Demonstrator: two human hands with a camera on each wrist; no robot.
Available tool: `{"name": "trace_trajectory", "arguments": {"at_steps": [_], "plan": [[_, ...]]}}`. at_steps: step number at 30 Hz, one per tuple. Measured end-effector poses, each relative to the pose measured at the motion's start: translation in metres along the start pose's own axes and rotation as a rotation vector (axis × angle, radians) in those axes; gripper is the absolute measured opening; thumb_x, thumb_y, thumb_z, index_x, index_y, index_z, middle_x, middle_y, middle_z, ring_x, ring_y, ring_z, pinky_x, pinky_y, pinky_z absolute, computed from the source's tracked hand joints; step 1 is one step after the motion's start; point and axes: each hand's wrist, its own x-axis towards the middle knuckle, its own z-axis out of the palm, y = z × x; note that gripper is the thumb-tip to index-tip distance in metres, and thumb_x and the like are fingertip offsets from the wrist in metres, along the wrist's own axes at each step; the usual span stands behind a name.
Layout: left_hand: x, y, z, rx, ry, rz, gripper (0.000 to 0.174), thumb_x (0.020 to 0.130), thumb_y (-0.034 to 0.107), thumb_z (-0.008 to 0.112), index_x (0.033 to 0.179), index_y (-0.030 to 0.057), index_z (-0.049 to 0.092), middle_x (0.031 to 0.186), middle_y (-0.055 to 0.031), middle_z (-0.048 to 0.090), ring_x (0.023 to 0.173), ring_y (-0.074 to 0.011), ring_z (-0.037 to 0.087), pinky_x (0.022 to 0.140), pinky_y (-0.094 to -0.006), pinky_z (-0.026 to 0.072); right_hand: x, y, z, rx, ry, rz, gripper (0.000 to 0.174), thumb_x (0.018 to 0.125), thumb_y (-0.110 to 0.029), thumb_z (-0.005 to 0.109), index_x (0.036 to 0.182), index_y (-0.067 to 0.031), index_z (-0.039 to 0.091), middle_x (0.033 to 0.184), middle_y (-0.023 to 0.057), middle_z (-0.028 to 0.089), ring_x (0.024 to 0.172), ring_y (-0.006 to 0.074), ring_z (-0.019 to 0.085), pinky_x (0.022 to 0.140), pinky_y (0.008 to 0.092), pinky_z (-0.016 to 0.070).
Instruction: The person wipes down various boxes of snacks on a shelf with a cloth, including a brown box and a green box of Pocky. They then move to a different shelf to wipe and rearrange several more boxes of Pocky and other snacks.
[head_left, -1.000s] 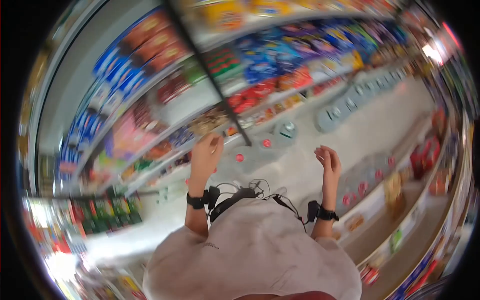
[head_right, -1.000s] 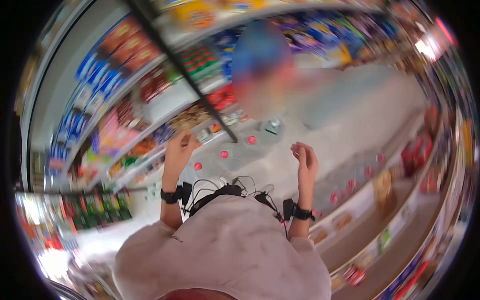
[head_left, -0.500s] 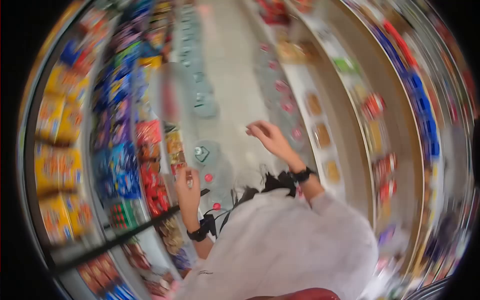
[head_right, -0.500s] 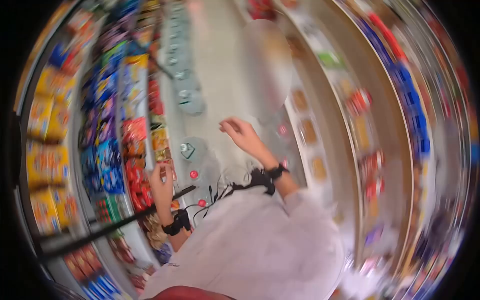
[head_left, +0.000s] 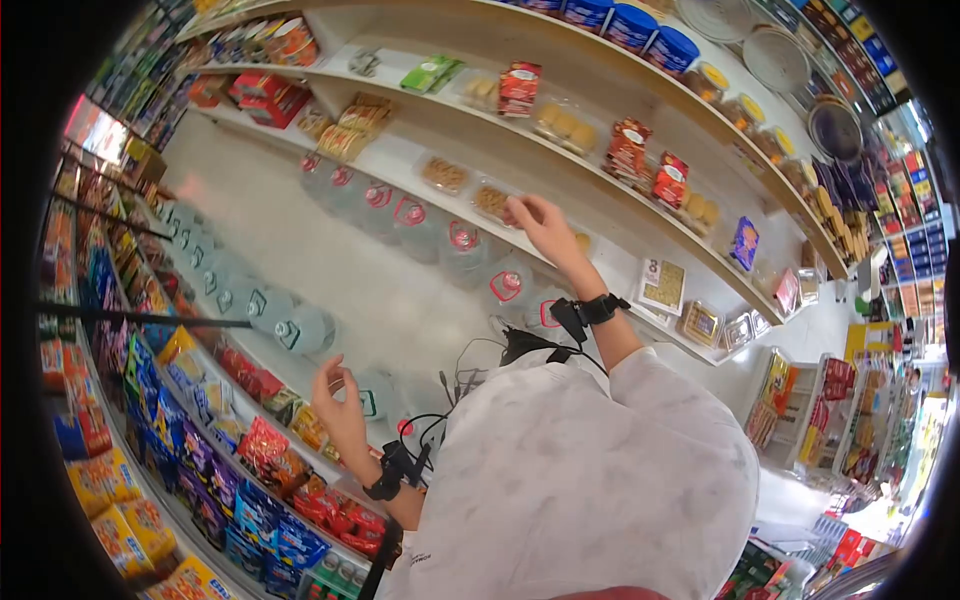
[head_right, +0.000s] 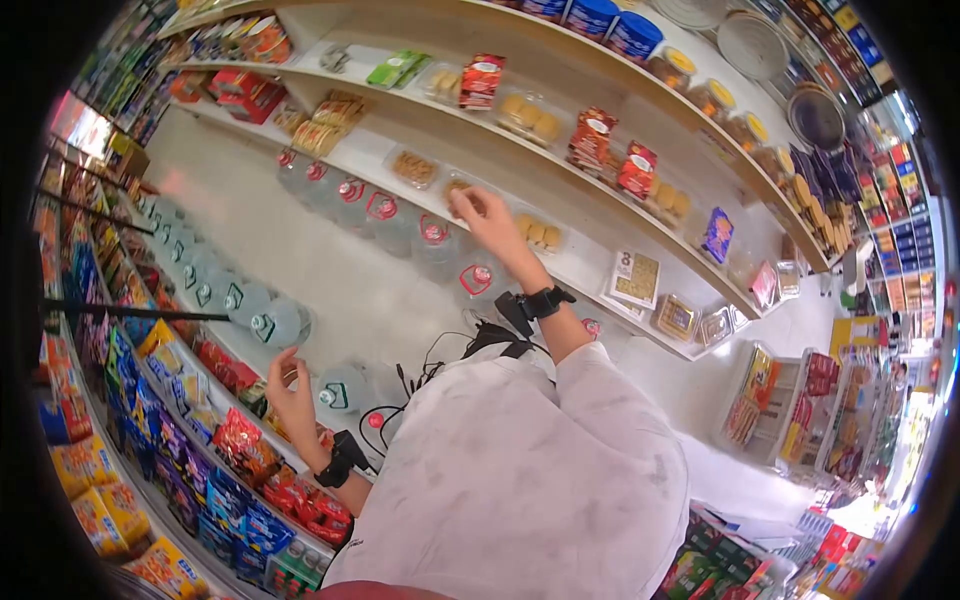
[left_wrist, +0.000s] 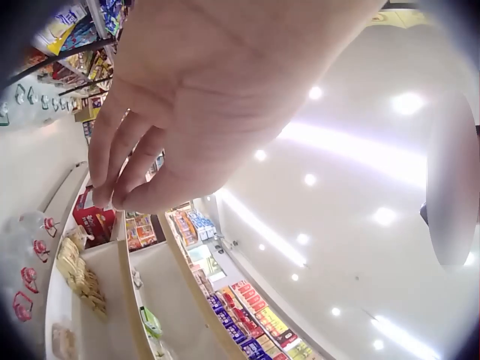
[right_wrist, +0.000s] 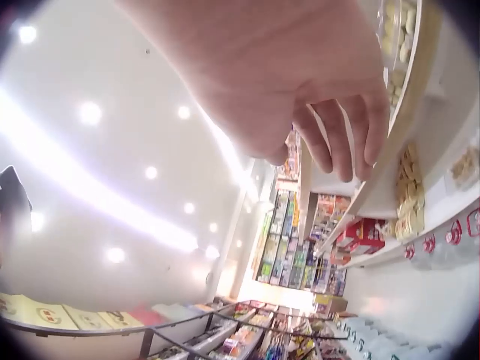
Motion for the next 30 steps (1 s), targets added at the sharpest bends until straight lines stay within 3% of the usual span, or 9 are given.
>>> {"name": "trace_trajectory", "arguments": {"at_steps": [3,6,12,18,23,25,28,29,30], "plan": [[0.011,0.023,0.011,0.007,0.013,0.059,0.025,0.093,-0.003,0.061,0.117,0.0002,0.07,0.093,-0.0081,0.065,0.087,-0.0192,0.069,0.08,-0.0333,0.0573,0.027,0.022,-0.05,-0.165,0.252,-0.035,0.035,0.1,-0.03,0.07,0.111,0.0039,0.069,0.099,0.0178,0.076,0.092,0.025,0.075,0.083,0.036,0.0578],[0.016,0.027,0.016,0.01,0.017,0.052,0.029,0.091,-0.003,0.061,0.118,0.0016,0.07,0.094,-0.0067,0.064,0.089,-0.018,0.067,0.081,-0.0322,0.0567,0.049,0.048,-0.099,-0.424,0.435,-0.042,0.042,0.094,-0.026,0.075,0.122,0.0025,0.064,0.115,0.0224,0.071,0.105,0.0321,0.071,0.093,0.041,0.0562],[0.02,0.022,0.02,0.079,0.056,-0.015,0.028,0.092,-0.001,0.063,0.119,0.0028,0.071,0.095,-0.0056,0.064,0.089,-0.0163,0.065,0.08,-0.0309,0.0554,0.09,0.116,-0.168,-0.798,0.844,-0.093,0.088,0.083,-0.04,0.083,0.153,-0.0054,0.042,0.155,0.0345,0.037,0.144,0.0501,0.037,0.119,0.0544,0.0342],[0.02,0.046,0.039,0.118,0.077,-0.087,0.024,0.093,0.0,0.064,0.117,0.0019,0.071,0.095,-0.006,0.064,0.088,-0.0152,0.067,0.078,-0.0301,0.0546,0.123,0.157,-0.193,-0.994,0.794,0.126,0.097,0.081,-0.05,0.082,0.163,-0.0272,0.035,0.162,0.0354,0.026,0.148,0.0556,0.028,0.119,0.0648,0.0281],[0.016,0.055,0.053,0.109,0.069,-0.074,0.023,0.093,0.0,0.063,0.114,0.0004,0.071,0.095,-0.0069,0.066,0.086,-0.016,0.068,0.079,-0.0308,0.0558,0.118,0.178,-0.207,-1.016,0.796,0.036,0.083,0.082,-0.04,0.079,0.158,-0.0326,0.046,0.162,0.025,0.033,0.145,0.0486,0.038,0.114,0.0626,0.0364],[0.014,0.054,0.053,0.121,0.069,-0.094,0.025,0.09,-0.002,0.063,0.114,-0.0001,0.072,0.096,-0.0072,0.067,0.087,-0.0159,0.068,0.08,-0.0306,0.0558,0.113,0.164,-0.207,-1.071,0.8,-0.009,0.084,0.079,-0.036,0.083,0.156,-0.0274,0.049,0.161,0.0241,0.038,0.142,0.0474,0.043,0.114,0.0553,0.0408],[0.009,0.054,0.049,0.152,0.099,-0.029,0.03,0.088,-0.002,0.064,0.117,0.0012,0.071,0.097,-0.0093,0.068,0.087,-0.0192,0.068,0.082,-0.0317,0.0559,0.116,0.175,-0.225,-1.224,0.724,0.003,0.086,0.079,-0.039,0.084,0.156,-0.0224,0.049,0.159,0.0244,0.04,0.137,0.0439,0.048,0.109,0.0539,0.0441],[0.009,0.053,0.049,0.199,0.103,-0.016,0.031,0.087,-0.001,0.064,0.117,0.0019,0.071,0.097,-0.0103,0.068,0.087,-0.0207,0.069,0.082,-0.0322,0.0561,0.114,0.158,-0.223,-1.036,0.631,-0.022,0.088,0.079,-0.042,0.084,0.156,-0.019,0.048,0.156,0.0269,0.043,0.132,0.0449,0.052,0.108,0.0544,0.0447],[0.008,0.051,0.051,0.146,0.152,0.045,0.032,0.087,0.0,0.065,0.118,0.0032,0.071,0.097,-0.0118,0.068,0.089,-0.0235,0.069,0.082,-0.0339,0.0569,0.106,0.147,-0.214,-1.192,0.668,-0.015,0.087,0.082,-0.044,0.084,0.156,-0.0156,0.048,0.15,0.0244,0.051,0.129,0.0438,0.054,0.108,0.0538,0.0447]]}}
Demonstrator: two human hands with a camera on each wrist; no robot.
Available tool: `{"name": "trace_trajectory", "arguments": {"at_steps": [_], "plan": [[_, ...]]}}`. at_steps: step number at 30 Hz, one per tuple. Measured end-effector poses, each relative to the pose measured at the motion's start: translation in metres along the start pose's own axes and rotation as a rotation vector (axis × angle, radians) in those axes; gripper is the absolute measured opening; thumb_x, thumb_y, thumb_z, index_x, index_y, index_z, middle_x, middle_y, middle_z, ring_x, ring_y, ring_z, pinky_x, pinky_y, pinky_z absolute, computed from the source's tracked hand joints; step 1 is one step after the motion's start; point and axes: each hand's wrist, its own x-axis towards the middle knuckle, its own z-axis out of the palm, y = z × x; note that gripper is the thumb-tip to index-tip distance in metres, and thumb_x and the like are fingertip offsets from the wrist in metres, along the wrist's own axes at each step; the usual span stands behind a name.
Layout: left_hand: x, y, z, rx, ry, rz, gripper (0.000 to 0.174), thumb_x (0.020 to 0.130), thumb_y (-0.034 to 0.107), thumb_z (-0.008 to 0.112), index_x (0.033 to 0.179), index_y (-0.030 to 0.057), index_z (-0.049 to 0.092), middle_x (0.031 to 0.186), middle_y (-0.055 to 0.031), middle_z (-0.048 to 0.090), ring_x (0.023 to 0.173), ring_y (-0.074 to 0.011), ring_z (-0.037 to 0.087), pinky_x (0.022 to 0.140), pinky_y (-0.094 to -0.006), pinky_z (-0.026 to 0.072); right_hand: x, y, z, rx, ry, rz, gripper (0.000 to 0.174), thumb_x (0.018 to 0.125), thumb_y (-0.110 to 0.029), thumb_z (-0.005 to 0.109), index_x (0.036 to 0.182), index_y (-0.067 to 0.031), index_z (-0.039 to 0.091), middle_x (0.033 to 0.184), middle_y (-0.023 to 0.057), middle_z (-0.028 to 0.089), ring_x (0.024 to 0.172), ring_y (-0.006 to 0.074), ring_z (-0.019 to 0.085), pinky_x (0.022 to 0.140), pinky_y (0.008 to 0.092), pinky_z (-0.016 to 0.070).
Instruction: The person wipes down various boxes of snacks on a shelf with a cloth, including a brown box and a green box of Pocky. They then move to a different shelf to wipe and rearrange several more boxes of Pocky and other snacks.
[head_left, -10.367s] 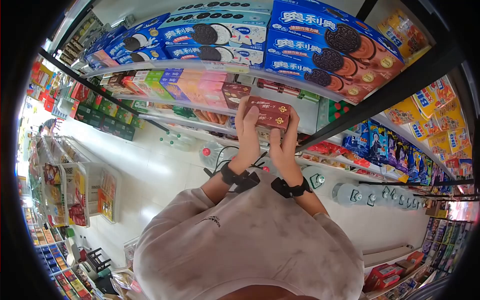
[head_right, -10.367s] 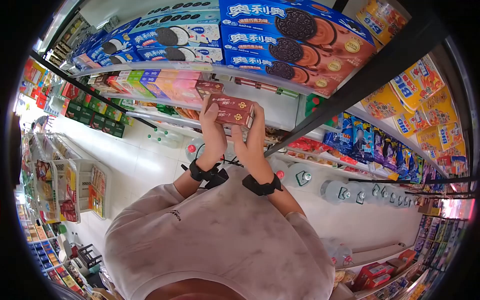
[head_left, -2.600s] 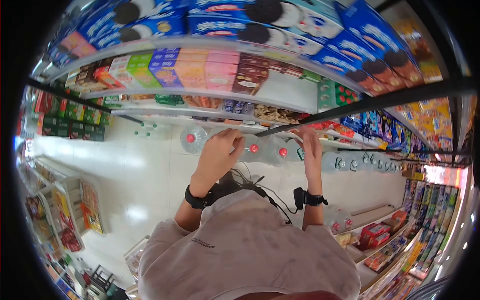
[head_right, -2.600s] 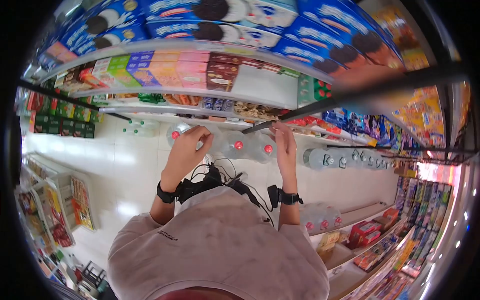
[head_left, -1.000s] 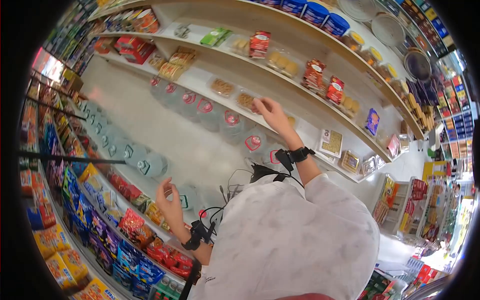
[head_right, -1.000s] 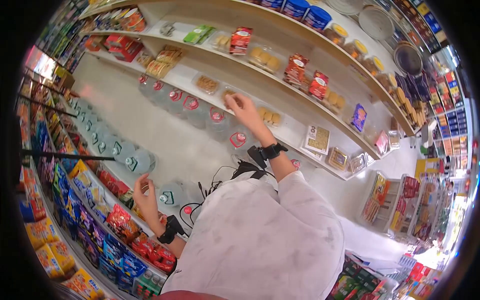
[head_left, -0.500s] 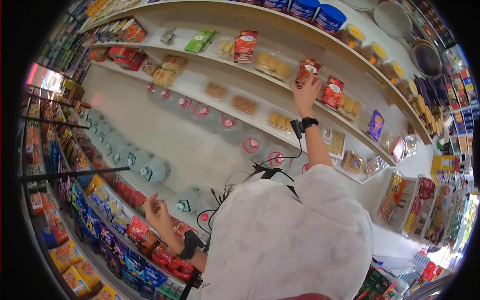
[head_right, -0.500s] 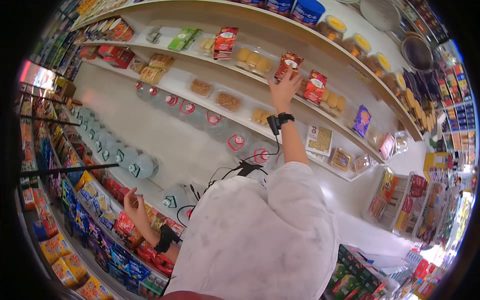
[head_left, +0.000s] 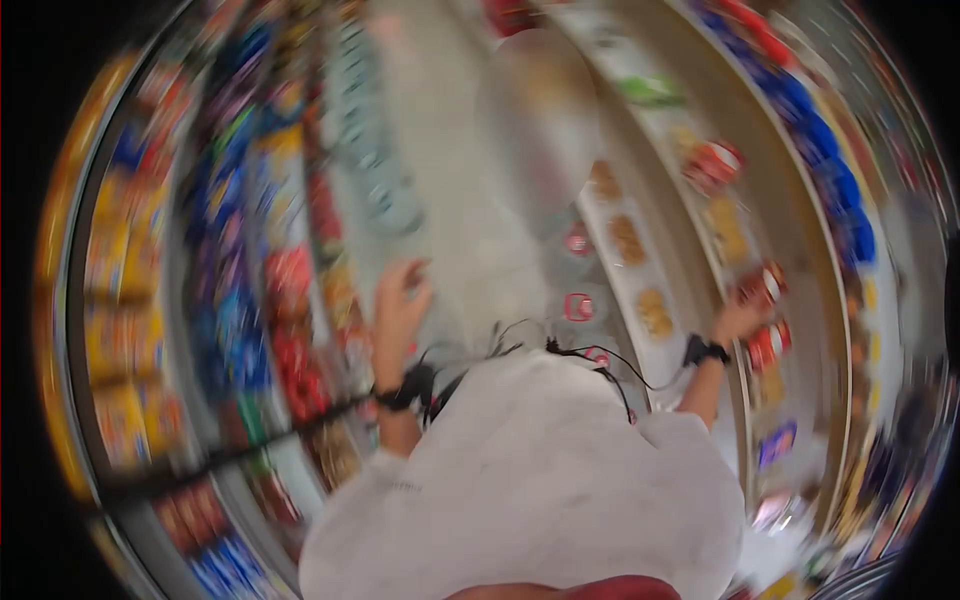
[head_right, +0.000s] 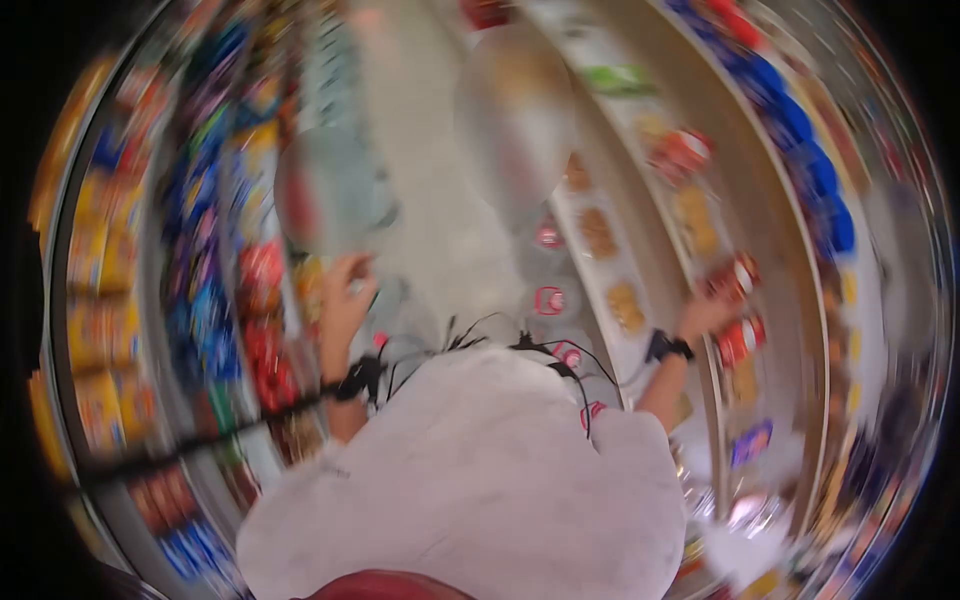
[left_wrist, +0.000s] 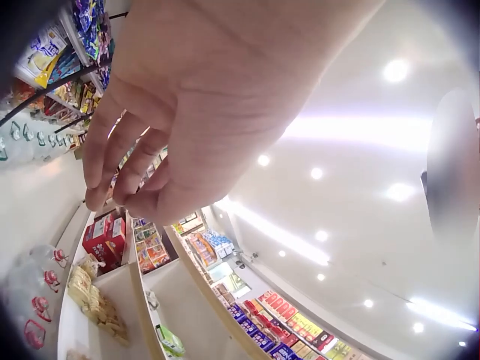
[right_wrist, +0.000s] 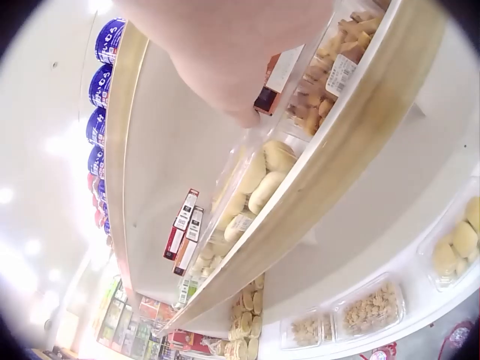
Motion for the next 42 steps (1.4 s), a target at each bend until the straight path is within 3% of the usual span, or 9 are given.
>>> {"name": "trace_trajectory", "arguments": {"at_steps": [6,15,21,25,28,33,34,37,42], "plan": [[-0.015,-0.01,-0.006,-0.037,0.119,-0.086,0.025,0.085,0.004,0.064,0.109,0.0046,0.07,0.1,-0.011,0.067,0.087,-0.026,0.069,0.08,-0.0383,0.0556,0.008,-0.002,-0.006,0.245,0.267,-0.503,0.062,0.09,-0.032,0.083,0.144,-0.0107,0.06,0.139,0.0161,0.063,0.123,0.0389,0.061,0.106,0.0526,0.0473],[-0.05,-0.025,-0.032,0.037,0.253,-0.187,0.018,0.087,0.004,0.059,0.101,0.0054,0.069,0.097,-0.011,0.065,0.091,-0.0324,0.068,0.079,-0.0444,0.0551,0.028,0.074,0.103,0.051,0.152,-0.23,0.077,0.093,-0.056,0.072,0.154,-0.0159,0.048,0.154,0.0324,0.035,0.128,0.0445,0.055,0.102,0.0555,0.0517],[-0.054,-0.038,-0.045,0.043,0.298,-0.196,0.019,0.085,0.003,0.058,0.101,0.004,0.069,0.098,-0.0117,0.066,0.093,-0.0332,0.068,0.081,-0.0453,0.0551,0.027,0.052,0.078,0.15,-0.047,0.036,0.073,0.092,-0.052,0.073,0.151,-0.0152,0.052,0.15,0.0247,0.048,0.127,0.0431,0.056,0.106,0.056,0.0454],[-0.051,-0.04,-0.051,0.028,0.297,-0.184,0.019,0.084,0.003,0.058,0.101,0.004,0.069,0.099,-0.0123,0.067,0.093,-0.0337,0.068,0.081,-0.046,0.055,0.063,0.096,0.125,0.276,-0.011,-0.134,0.06,0.09,-0.049,0.073,0.138,-0.0151,0.066,0.125,0.0001,0.072,0.121,0.0276,0.061,0.111,0.0515,0.0314],[-0.046,-0.043,-0.051,0.037,0.276,-0.182,0.02,0.083,0.003,0.059,0.101,0.0032,0.069,0.1,-0.0128,0.067,0.094,-0.0343,0.068,0.081,-0.0462,0.055,0.054,0.095,0.117,0.192,0.035,-0.17,0.058,0.089,-0.05,0.074,0.136,-0.0174,0.069,0.129,-0.0003,0.071,0.121,0.0246,0.062,0.109,0.0516,0.035],[-0.047,-0.043,-0.053,-0.135,0.193,-0.152,0.03,0.083,0.005,0.064,0.113,0.0022,0.068,0.103,-0.0152,0.065,0.092,-0.0324,0.069,0.083,-0.0413,0.056,0.014,0.004,-0.015,0.116,-0.024,-0.524,0.069,0.094,-0.042,0.075,0.151,-0.0113,0.054,0.152,0.0138,0.057,0.136,0.0322,0.056,0.116,0.0478,0.0419],[-0.046,-0.05,-0.047,-0.132,0.193,-0.154,0.032,0.084,0.002,0.064,0.116,0.0027,0.068,0.106,-0.0134,0.066,0.092,-0.0287,0.069,0.083,-0.039,0.0559,0.035,0.048,0.042,0.144,0.019,-0.534,0.079,0.087,-0.046,0.081,0.152,-0.0111,0.052,0.152,0.0157,0.056,0.135,0.0343,0.056,0.116,0.0493,0.0424],[-0.035,-0.037,-0.061,-0.065,0.095,-0.145,0.03,0.086,-0.002,0.065,0.115,0.0023,0.07,0.098,-0.0143,0.066,0.086,-0.0275,0.067,0.077,-0.0366,0.0542,0.014,0.01,-0.007,0.083,-0.202,-0.114,0.091,0.076,-0.051,0.084,0.152,-0.0131,0.051,0.15,0.019,0.055,0.133,0.0435,0.055,0.112,0.0539,0.0453],[-0.013,-0.038,-0.045,-0.04,0.014,-0.13,0.028,0.087,-0.004,0.062,0.113,0.0019,0.071,0.089,-0.0105,0.062,0.084,-0.0218,0.067,0.076,-0.0331,0.0548,0.017,-0.016,0.018,0.098,0.216,-0.177,0.086,0.078,-0.044,0.084,0.142,0.0041,0.051,0.148,0.0341,0.047,0.139,0.0492,0.043,0.119,0.0547,0.0342]]}}
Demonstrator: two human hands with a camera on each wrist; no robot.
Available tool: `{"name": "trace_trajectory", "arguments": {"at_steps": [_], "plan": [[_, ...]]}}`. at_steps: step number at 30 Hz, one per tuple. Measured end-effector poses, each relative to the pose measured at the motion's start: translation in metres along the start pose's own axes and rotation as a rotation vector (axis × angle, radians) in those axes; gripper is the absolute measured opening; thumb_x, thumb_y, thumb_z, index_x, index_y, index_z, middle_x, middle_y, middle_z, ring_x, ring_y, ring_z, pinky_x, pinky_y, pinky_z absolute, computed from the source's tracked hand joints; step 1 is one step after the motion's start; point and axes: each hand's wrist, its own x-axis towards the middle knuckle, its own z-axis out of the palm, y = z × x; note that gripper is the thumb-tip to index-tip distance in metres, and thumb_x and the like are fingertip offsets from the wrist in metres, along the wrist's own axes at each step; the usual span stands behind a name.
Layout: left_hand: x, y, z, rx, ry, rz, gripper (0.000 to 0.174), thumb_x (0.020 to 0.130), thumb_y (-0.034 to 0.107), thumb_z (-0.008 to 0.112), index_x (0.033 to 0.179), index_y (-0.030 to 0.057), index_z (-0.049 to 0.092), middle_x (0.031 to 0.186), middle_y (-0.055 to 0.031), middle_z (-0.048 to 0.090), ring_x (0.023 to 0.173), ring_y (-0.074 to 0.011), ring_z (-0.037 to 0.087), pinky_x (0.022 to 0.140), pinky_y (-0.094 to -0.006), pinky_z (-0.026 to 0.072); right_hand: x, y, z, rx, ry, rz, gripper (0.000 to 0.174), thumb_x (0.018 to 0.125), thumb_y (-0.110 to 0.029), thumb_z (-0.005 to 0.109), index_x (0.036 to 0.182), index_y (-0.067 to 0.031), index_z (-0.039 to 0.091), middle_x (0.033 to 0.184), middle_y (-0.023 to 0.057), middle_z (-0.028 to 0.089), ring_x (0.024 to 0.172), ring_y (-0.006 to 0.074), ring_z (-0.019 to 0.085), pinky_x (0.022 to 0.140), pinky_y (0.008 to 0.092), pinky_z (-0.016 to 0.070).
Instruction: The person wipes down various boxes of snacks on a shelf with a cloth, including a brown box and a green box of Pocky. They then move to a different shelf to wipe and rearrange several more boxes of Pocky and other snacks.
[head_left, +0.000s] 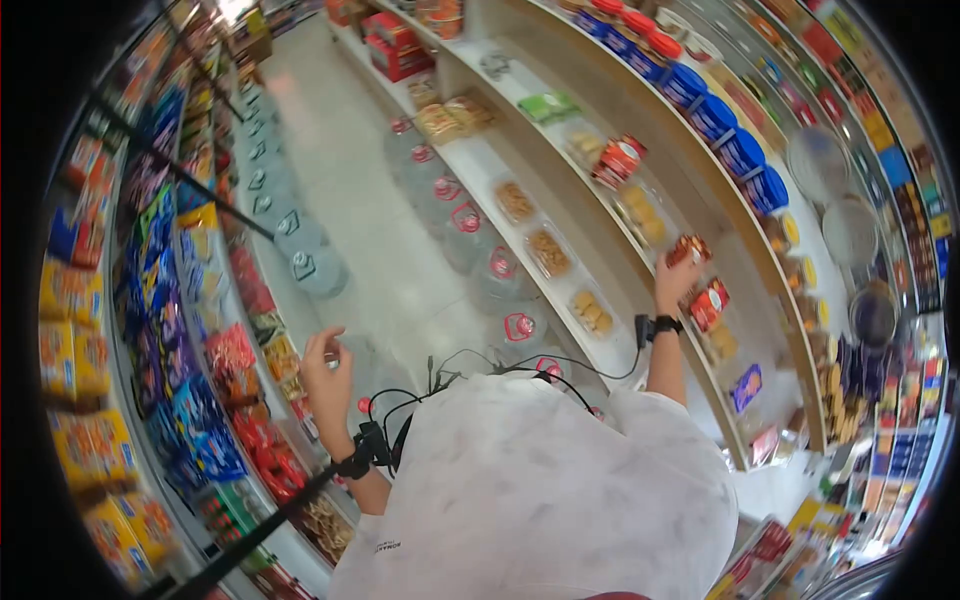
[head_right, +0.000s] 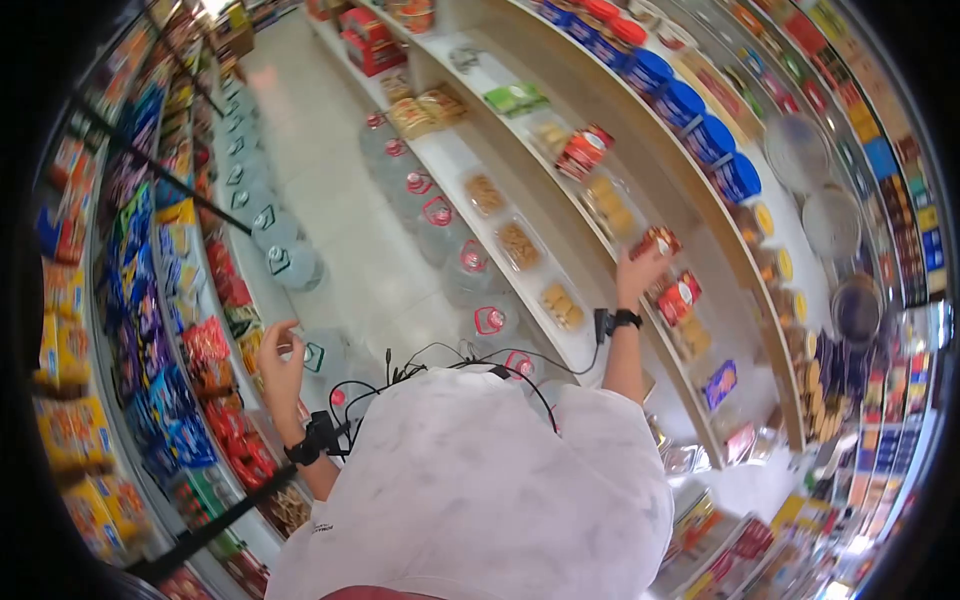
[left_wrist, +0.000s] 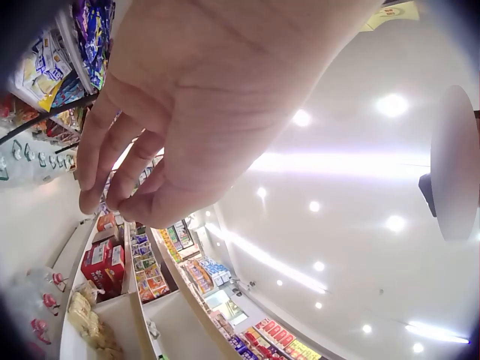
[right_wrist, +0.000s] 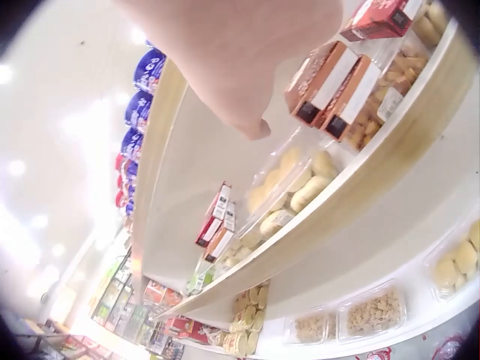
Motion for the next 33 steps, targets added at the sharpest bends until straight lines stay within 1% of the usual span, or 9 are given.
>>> {"name": "trace_trajectory", "arguments": {"at_steps": [4,8,14,16,20,23,27,30,33], "plan": [[0.008,0.008,0.007,0.012,-0.057,0.021,0.026,0.089,-0.004,0.062,0.113,0.0013,0.071,0.091,-0.0088,0.061,0.083,-0.02,0.067,0.076,-0.0323,0.0558,-0.003,-0.064,0.008,0.454,-0.284,0.121,0.086,0.084,-0.039,0.082,0.144,0.0111,0.046,0.149,0.0366,0.045,0.144,0.0516,0.038,0.123,0.0545,0.0299],[0.019,0.03,0.023,0.045,-0.101,0.093,0.026,0.088,-0.003,0.062,0.112,0.0007,0.07,0.093,-0.0084,0.061,0.082,-0.0187,0.067,0.078,-0.0313,0.0554,-0.004,-0.123,0.052,0.559,-0.308,0.168,0.097,0.083,-0.043,0.082,0.148,0.0139,0.038,0.151,0.0416,0.041,0.145,0.0538,0.036,0.123,0.0538,0.0297],[0.013,0.044,0.029,0.096,-0.104,0.025,0.025,0.088,-0.003,0.063,0.112,0.001,0.071,0.091,-0.0073,0.062,0.083,-0.0167,0.066,0.076,-0.0306,0.0535,0.06,-0.179,0.088,0.49,-0.29,0.198,0.097,0.082,-0.046,0.082,0.16,-0.0127,0.035,0.154,0.0471,0.03,0.148,0.0596,0.028,0.122,0.0623,0.0258],[0.008,0.033,0.028,0.109,-0.103,-0.041,0.025,0.088,-0.002,0.063,0.111,0.0013,0.071,0.09,-0.0063,0.062,0.082,-0.0161,0.066,0.075,-0.0306,0.0528,0.084,-0.189,0.111,0.432,-0.279,0.26,0.096,0.081,-0.047,0.082,0.161,-0.0208,0.036,0.154,0.0479,0.028,0.148,0.0608,0.027,0.121,0.0641,0.0251],[-0.005,0.02,0.027,0.076,-0.036,-0.112,0.025,0.087,-0.004,0.063,0.11,0.0029,0.072,0.088,-0.005,0.062,0.08,-0.015,0.065,0.071,-0.0287,0.051,0.103,-0.189,0.145,0.323,-0.367,0.302,0.096,0.08,-0.051,0.082,0.161,-0.0211,0.038,0.158,0.0448,0.027,0.15,0.0573,0.027,0.122,0.0603,0.0253],[-0.011,0.032,0.03,0.025,0.009,-0.184,0.025,0.086,-0.004,0.064,0.109,0.0028,0.072,0.088,-0.0053,0.061,0.078,-0.0149,0.063,0.07,-0.0276,0.0509,0.096,-0.181,0.162,0.283,-0.393,0.271,0.092,0.08,-0.05,0.082,0.156,-0.0139,0.043,0.153,0.0361,0.04,0.144,0.0528,0.036,0.119,0.0594,0.0301],[-0.01,0.023,0.03,0.161,-0.04,-0.011,0.021,0.093,-0.003,0.061,0.113,-0.0022,0.069,0.094,-0.0042,0.065,0.078,-0.0119,0.065,0.065,-0.0268,0.0566,0.093,-0.164,0.165,0.463,-0.409,0.292,0.089,0.081,-0.05,0.081,0.151,-0.0069,0.046,0.147,0.0316,0.046,0.135,0.0501,0.045,0.116,0.0598,0.0337],[-0.001,0.019,0.037,0.113,-0.078,-0.034,0.022,0.093,-0.003,0.061,0.113,-0.0015,0.069,0.091,-0.0035,0.063,0.077,-0.0118,0.065,0.064,-0.0267,0.0561,0.097,-0.169,0.14,0.329,-0.363,0.29,0.089,0.083,-0.05,0.079,0.151,-0.0039,0.047,0.151,0.0338,0.043,0.138,0.0529,0.043,0.118,0.0586,0.0337],[0.004,0.02,0.042,0.109,-0.129,-0.09,0.024,0.092,-0.004,0.06,0.114,0.0,0.07,0.089,-0.0026,0.06,0.077,-0.0116,0.064,0.065,-0.0272,0.056,0.1,-0.173,0.145,0.266,-0.308,0.153,0.084,0.083,-0.052,0.078,0.154,-0.0168,0.049,0.161,0.036,0.029,0.148,0.0578,0.028,0.119,0.061,0.0334]]}}
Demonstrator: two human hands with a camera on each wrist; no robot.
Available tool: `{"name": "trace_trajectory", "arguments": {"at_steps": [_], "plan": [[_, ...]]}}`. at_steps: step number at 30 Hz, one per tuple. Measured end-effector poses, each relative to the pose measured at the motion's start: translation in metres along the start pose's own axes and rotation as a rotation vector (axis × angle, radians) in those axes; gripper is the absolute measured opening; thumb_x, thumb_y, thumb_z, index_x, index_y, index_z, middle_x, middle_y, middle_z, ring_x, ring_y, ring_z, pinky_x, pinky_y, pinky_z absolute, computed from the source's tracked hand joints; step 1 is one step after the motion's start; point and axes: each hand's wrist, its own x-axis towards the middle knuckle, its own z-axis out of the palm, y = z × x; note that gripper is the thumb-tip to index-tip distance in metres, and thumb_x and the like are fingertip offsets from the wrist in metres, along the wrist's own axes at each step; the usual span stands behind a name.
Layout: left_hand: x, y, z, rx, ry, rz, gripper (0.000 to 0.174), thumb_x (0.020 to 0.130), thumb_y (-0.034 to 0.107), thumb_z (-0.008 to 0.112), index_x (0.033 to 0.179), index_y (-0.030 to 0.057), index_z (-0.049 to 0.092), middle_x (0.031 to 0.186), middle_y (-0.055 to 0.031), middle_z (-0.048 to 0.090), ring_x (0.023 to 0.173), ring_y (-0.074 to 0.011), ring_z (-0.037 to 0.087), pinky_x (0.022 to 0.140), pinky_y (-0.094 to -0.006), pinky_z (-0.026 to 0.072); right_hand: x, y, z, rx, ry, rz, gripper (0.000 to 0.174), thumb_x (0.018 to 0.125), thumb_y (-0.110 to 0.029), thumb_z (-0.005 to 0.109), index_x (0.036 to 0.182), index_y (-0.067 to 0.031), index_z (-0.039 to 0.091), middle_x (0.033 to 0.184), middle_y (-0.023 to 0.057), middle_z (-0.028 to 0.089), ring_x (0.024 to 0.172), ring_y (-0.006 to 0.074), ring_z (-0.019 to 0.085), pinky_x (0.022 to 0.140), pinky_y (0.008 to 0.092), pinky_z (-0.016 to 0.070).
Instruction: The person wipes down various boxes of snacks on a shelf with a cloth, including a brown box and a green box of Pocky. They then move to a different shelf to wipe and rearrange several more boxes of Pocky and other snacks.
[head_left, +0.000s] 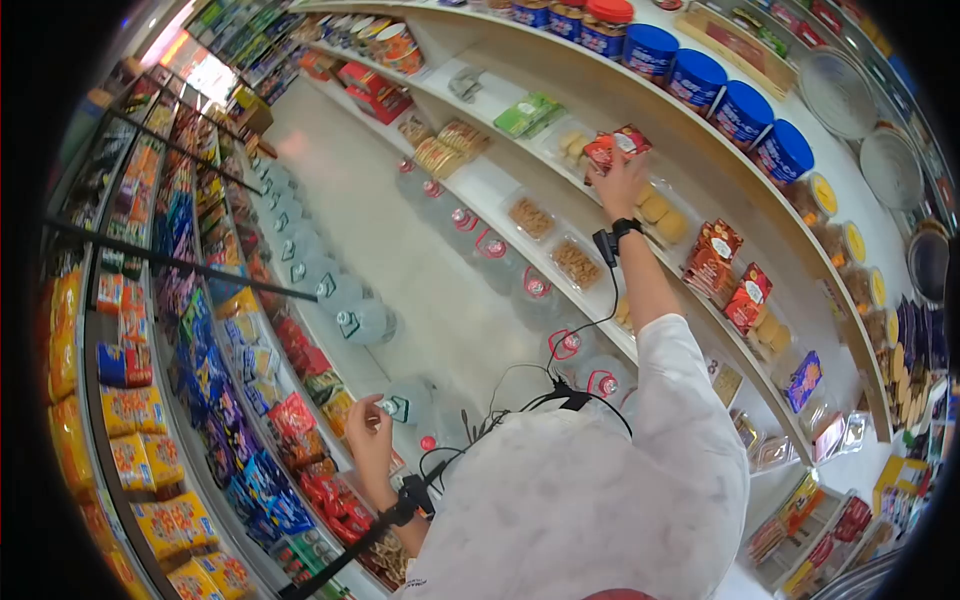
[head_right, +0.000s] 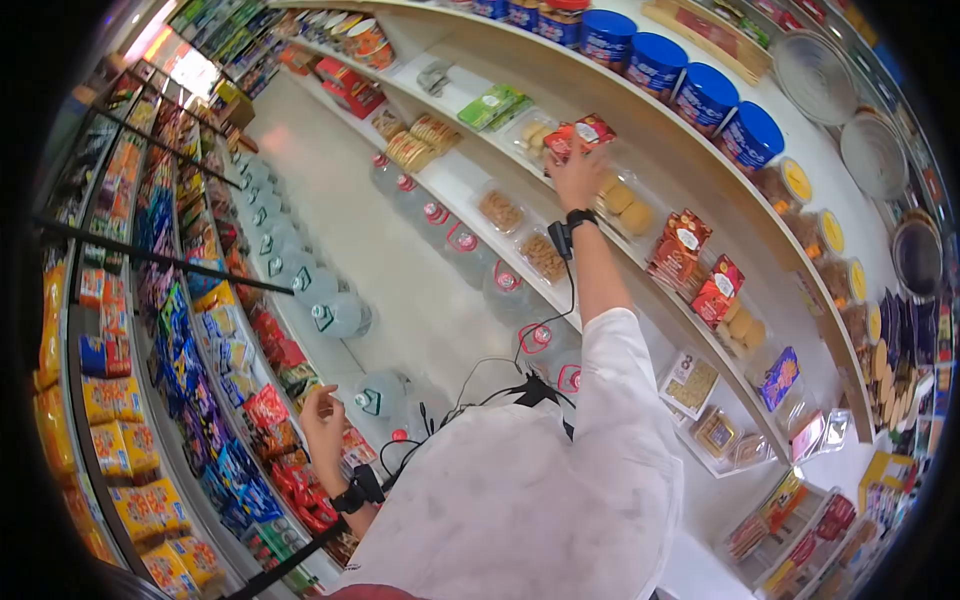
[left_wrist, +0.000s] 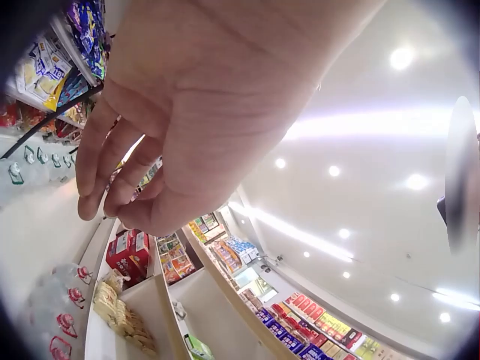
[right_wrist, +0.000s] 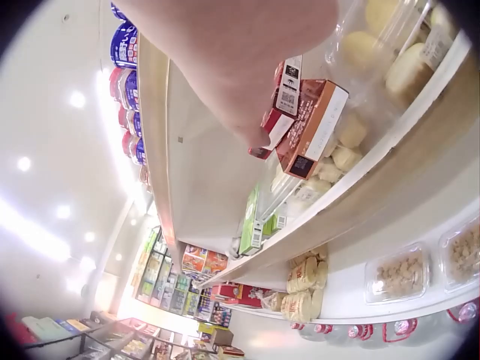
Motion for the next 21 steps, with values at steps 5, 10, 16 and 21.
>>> {"name": "trace_trajectory", "arguments": {"at_steps": [5,10,16,21], "plan": [[0.004,0.017,-0.005,0.009,-0.001,0.072,0.023,0.093,-0.002,0.062,0.114,0.0006,0.07,0.088,-0.004,0.061,0.078,-0.0131,0.065,0.074,-0.0303,0.0551,-0.001,-0.013,-0.008,-0.08,-0.138,0.028,0.079,0.082,-0.05,0.08,0.152,-0.0259,0.052,0.166,0.0327,0.021,0.15,0.0587,0.024,0.118,0.0639,0.0343],[-0.003,-0.006,-0.015,-0.002,0.04,0.05,0.021,0.094,-0.001,0.064,0.115,-0.0012,0.069,0.09,-0.0046,0.065,0.081,-0.0133,0.066,0.075,-0.0299,0.0551,-0.002,-0.009,0.005,-0.004,-0.086,0.116,0.078,0.082,-0.045,0.082,0.151,-0.0243,0.05,0.166,0.0283,0.024,0.148,0.0582,0.028,0.116,0.0636,0.0371],[-0.009,-0.009,-0.02,-0.05,0.048,0.01,0.025,0.088,-0.006,0.061,0.111,-0.001,0.071,0.092,-0.0077,0.065,0.079,-0.0151,0.065,0.073,-0.0299,0.053,-0.01,-0.01,0.008,-0.069,0.017,0.143,0.072,0.09,-0.045,0.076,0.155,-0.033,0.047,0.162,0.0253,0.031,0.142,0.0567,0.038,0.111,0.062,0.0419],[-0.013,-0.012,-0.028,0.004,0.051,0.018,0.027,0.086,-0.007,0.062,0.111,-0.0008,0.07,0.107,-0.0094,0.069,0.085,-0.0151,0.066,0.079,-0.0293,0.055,-0.019,0.012,0.017,0.049,-0.009,0.083,0.064,0.096,-0.046,0.069,0.155,-0.0345,0.049,0.164,0.0233,0.03,0.143,0.0518,0.04,0.106,0.0638,0.0462]]}}
